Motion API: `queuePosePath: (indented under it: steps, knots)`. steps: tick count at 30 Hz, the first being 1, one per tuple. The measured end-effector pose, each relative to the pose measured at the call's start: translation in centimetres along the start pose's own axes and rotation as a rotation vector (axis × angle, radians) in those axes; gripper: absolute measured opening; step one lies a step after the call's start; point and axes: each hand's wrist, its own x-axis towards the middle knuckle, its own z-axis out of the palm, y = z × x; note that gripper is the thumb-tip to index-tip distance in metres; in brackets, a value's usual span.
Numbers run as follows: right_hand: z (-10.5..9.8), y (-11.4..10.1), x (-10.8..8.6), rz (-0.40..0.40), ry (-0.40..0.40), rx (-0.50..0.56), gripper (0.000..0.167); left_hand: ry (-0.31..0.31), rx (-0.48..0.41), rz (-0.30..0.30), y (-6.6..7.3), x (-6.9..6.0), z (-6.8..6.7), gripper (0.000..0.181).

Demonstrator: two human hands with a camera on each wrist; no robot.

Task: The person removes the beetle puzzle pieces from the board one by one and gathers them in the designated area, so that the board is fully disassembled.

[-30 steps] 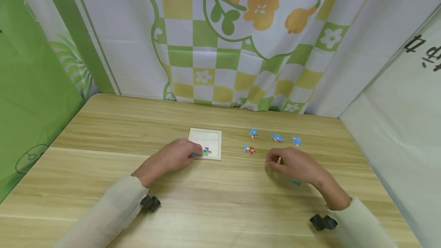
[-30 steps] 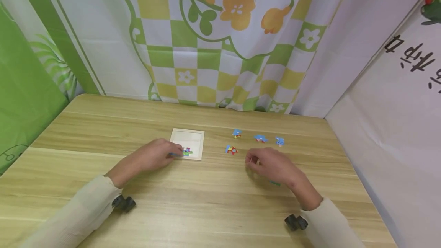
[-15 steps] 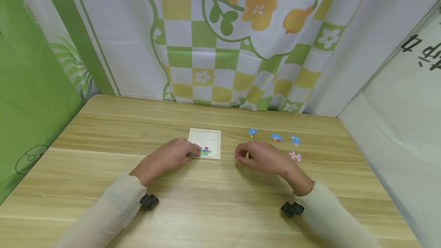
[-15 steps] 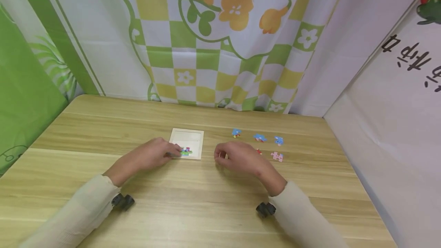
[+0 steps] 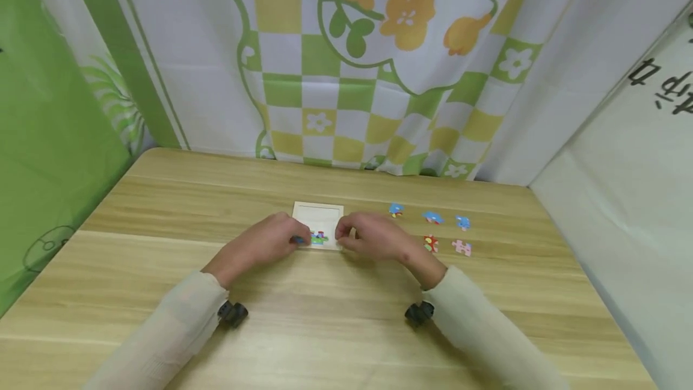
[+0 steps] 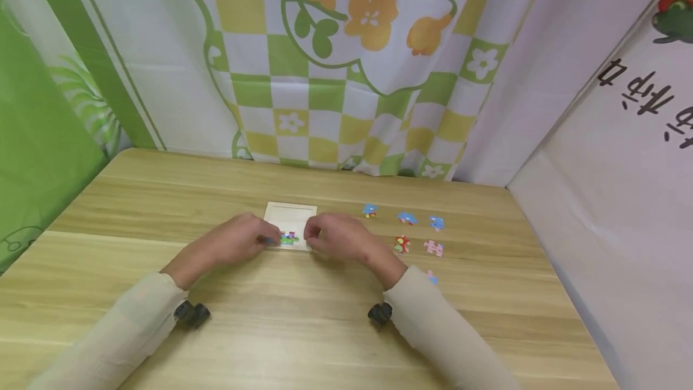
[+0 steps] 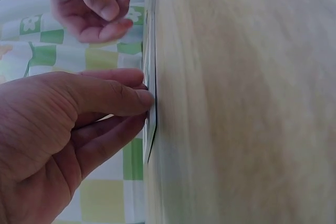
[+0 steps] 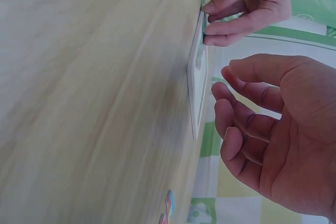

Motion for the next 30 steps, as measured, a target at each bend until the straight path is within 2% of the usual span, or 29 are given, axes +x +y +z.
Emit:
queuePosePath:
  steps: [5, 9, 12, 17, 24, 30]
  knots:
    - [0.4, -0.1, 1.2, 0.029, -0.016, 0.025, 0.007, 0.02, 0.01, -0.015, 0.2, 0.0, -0.3, 0.02]
    - [0.6, -0.1, 1.6, 0.033, -0.007, 0.037, 0.006, 0.042, 0.024, -0.101, 0.4, 0.0, -0.7, 0.02]
    - [0.7, -0.1, 1.9, 0.033, -0.003, 0.048, 0.006, 0.07, 0.036, -0.142, 0.2, -0.1, -0.7, 0.018]
    - [0.9, -0.1, 2.2, 0.028, -0.017, 0.055, 0.006, 0.092, 0.046, -0.112, -0.4, -0.3, -0.6, 0.01]
    - [1.3, -0.2, 2.6, 0.038, -0.022, 0.053, 0.006, 0.05, 0.04, -0.078, -0.9, -0.4, -0.7, 0.004]
    - [1.7, -0.4, 3.0, 0.054, -0.03, 0.075, 0.015, 0.034, 0.039, -0.054, -1.1, -0.6, -0.8, 0.007]
